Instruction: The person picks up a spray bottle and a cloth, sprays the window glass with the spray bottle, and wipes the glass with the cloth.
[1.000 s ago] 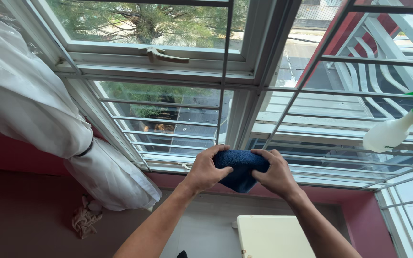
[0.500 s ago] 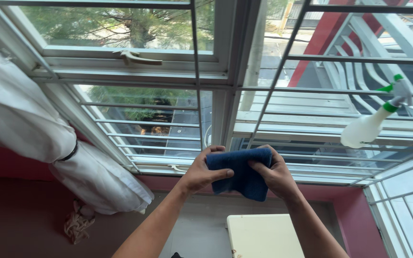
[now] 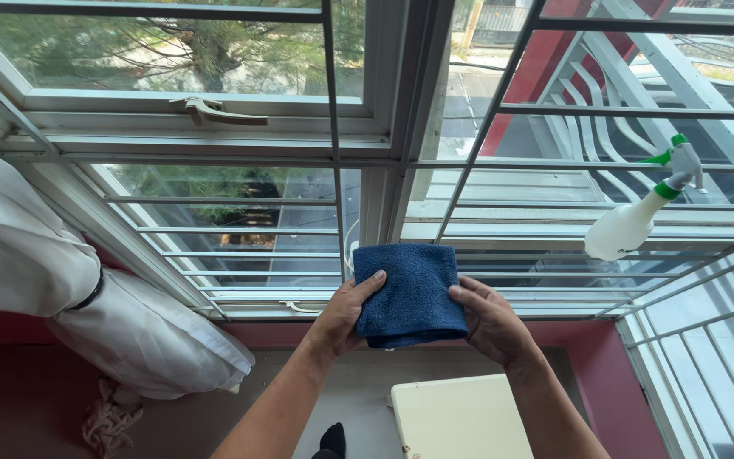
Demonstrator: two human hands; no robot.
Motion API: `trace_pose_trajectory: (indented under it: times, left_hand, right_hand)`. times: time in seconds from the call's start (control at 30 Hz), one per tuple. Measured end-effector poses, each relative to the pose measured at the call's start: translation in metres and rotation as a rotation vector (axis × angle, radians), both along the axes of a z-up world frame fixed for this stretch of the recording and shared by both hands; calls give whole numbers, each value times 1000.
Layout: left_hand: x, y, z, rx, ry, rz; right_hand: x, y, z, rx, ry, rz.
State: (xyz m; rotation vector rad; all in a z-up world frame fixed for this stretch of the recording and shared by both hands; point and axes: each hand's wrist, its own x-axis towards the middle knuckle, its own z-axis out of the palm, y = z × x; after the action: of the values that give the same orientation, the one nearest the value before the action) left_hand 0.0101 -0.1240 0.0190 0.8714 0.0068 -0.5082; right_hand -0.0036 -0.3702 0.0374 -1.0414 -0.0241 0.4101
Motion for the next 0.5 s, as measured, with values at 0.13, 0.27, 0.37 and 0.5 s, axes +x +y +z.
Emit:
trace_pose_trajectory:
  times: [0.13, 0.27, 0.37, 0.5]
  left_hand:
    - [11, 19, -22, 45, -20, -37]
    - [20, 27, -46, 395, -121, 168]
    - [23, 26, -60, 342, -103, 205]
    - [36, 34, -56, -455, 71, -16]
  right_hand:
    - [3, 11, -3, -48, 25, -35]
    - [13, 36, 15, -229, -160, -170]
    - [16, 69, 27, -809, -234, -185]
    - [11, 102, 29, -861, -461, 231]
